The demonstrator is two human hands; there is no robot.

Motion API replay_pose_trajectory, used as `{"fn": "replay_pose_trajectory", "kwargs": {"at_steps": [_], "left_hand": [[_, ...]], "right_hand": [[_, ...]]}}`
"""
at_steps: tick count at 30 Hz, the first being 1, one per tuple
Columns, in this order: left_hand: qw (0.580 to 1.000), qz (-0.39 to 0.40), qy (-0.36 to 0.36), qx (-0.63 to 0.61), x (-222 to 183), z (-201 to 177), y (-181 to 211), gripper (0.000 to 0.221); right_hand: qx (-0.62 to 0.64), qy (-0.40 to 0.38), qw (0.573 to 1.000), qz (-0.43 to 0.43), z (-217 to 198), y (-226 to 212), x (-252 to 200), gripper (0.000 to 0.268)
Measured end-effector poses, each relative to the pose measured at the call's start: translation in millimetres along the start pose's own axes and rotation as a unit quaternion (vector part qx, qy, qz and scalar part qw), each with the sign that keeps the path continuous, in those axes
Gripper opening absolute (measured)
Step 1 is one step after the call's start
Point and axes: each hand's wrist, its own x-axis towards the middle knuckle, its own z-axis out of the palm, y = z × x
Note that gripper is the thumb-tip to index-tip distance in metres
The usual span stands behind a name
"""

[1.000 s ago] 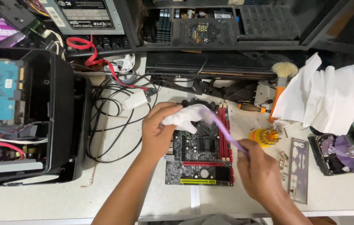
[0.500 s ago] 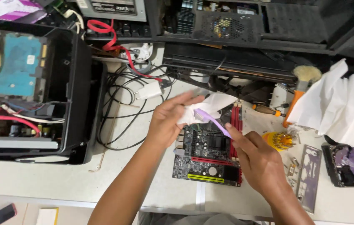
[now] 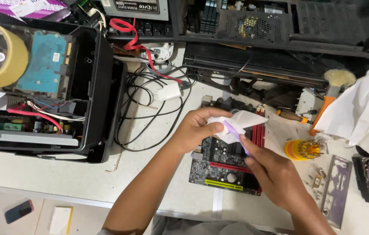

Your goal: Cleaning a computer motherboard using a toothbrush and paper towels on a repair bench

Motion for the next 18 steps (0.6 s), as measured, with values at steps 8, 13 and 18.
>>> {"fn": "replay_pose_trajectory", "kwargs": {"at_steps": [8, 13, 18], "left_hand": [[0.995, -0.011, 0.079, 0.061, 3, 2, 2, 0.031], [0.973, -0.03, 0.205, 0.106, 7, -3, 15, 0.026], [0.949, -0.033, 0.315, -0.009, 13, -10, 18, 0.033]], "right_hand": [[-0.067, 0.128, 0.982, -0.123, 8, 19, -3, 0.051], [-0.052, 0.201, 0.976, -0.062, -2, 28, -14, 0.043], [-0.011, -0.04, 0.987, -0.154, -17, 2, -16, 0.058]]}}
